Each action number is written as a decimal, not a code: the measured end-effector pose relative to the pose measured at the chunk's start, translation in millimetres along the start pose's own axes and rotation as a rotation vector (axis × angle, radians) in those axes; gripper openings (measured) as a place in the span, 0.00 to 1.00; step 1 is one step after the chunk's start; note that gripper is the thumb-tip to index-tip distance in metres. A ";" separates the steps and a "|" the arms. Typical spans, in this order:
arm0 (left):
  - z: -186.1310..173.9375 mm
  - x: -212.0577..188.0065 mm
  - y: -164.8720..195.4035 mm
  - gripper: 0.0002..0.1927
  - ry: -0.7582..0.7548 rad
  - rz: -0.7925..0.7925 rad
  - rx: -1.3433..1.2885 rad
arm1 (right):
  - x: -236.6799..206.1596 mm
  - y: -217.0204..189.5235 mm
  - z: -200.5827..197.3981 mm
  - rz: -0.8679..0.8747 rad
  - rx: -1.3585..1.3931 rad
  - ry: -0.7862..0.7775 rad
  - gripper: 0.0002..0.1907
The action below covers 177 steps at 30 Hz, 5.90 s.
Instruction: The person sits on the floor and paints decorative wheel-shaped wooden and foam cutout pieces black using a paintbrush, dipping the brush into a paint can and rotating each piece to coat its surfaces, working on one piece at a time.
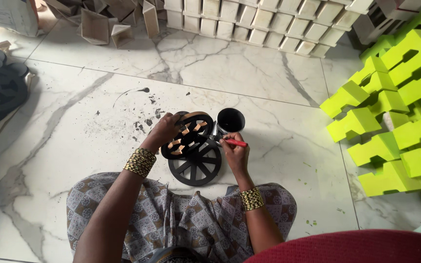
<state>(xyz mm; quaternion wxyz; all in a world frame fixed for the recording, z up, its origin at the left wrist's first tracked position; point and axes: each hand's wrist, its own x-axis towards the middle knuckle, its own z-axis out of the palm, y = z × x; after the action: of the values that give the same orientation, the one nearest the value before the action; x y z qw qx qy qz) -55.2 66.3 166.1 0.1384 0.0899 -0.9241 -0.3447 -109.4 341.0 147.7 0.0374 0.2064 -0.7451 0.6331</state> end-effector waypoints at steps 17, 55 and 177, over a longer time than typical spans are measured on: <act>-5.7 -3.0 -1.2 0.13 0.019 -0.002 -0.017 | -7.5 6.0 2.5 -0.057 0.238 0.090 0.08; -7.9 4.7 6.6 0.16 0.024 -0.016 -0.069 | -53.0 -41.4 -4.4 -0.682 -0.429 -0.642 0.12; -23.2 8.3 1.7 0.15 0.042 -0.093 -0.047 | -70.7 -22.5 17.5 -0.460 -0.325 -0.472 0.07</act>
<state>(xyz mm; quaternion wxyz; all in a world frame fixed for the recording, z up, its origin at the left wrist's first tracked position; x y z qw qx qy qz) -55.8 51.2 185.6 0.1438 0.1367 -0.9075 -0.3704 -33.3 340.0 142.7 0.0382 0.5002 -0.7583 0.4164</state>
